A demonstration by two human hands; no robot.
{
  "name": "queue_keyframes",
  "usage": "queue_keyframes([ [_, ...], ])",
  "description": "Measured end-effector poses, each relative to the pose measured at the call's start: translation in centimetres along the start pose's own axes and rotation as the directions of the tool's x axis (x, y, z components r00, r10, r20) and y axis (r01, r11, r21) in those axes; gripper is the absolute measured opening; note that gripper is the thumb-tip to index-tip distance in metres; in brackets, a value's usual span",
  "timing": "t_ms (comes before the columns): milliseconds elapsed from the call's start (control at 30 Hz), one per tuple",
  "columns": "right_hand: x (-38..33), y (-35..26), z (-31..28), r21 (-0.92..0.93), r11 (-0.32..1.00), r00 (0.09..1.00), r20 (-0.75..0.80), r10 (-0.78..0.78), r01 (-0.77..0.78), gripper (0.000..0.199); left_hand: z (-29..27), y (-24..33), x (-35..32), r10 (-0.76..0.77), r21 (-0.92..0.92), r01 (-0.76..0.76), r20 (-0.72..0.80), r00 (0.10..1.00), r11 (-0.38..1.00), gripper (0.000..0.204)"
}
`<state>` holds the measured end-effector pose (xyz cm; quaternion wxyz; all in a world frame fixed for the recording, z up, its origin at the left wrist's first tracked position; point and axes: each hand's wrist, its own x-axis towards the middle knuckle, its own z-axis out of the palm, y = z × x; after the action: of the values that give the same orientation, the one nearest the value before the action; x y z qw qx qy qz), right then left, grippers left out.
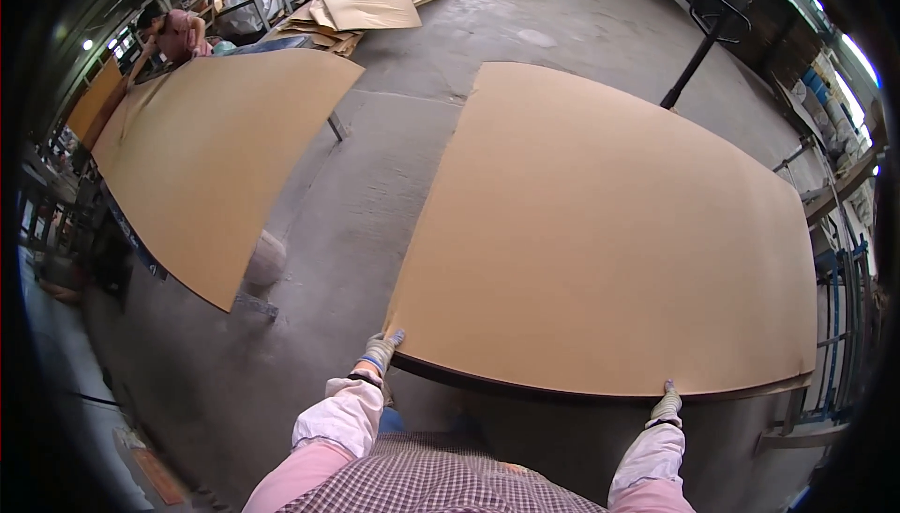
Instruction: Picking up flexible sheets of material from a stack and placing them on another stack or table.
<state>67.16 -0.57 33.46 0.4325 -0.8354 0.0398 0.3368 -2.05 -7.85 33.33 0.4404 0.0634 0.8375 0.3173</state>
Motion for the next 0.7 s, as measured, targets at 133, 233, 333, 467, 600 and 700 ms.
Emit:
queue_keyframes([
  [133,-16.8,-2.9,6.4,-0.251,0.966,0.99,-0.138,0.029,-0.063,0.057,-6.7,-1.5,0.8,0.152,0.377,-0.186,0.117,0.981,0.907,0.069],
  [233,-2.7,-3.0,-1.5,-0.428,0.86,0.959,0.165,-0.229,0.279,0.065,-5.7,4.2,-1.2,0.207,0.359,-0.223,0.082,0.975,0.906,0.083],
  [333,-4.9,-0.4,0.2,-0.629,0.398,0.694,0.332,-0.639,0.667,0.049,-20.1,-1.6,4.3,-0.277,-0.142,0.25,-0.217,0.936,0.958,0.083],
  [467,-10.0,3.7,-0.3,-0.451,0.421,0.557,0.224,-0.8,0.787,0.03,-38.6,-8.0,14.3,0.111,-0.672,-0.34,-0.36,0.926,0.658,0.078],
  [600,-24.7,13.0,3.3,-0.262,0.429,0.501,0.364,-0.786,0.864,0.033,-49.4,-7.9,26.3,0.412,-0.948,-0.309,-0.252,0.876,0.076,0.066],
  [700,-47.7,17.3,8.3,-0.418,0.415,0.589,0.602,-0.54,0.808,0.036,-46.9,1.8,21.6,0.323,-0.873,-0.211,-0.065,0.944,0.441,0.061],
])
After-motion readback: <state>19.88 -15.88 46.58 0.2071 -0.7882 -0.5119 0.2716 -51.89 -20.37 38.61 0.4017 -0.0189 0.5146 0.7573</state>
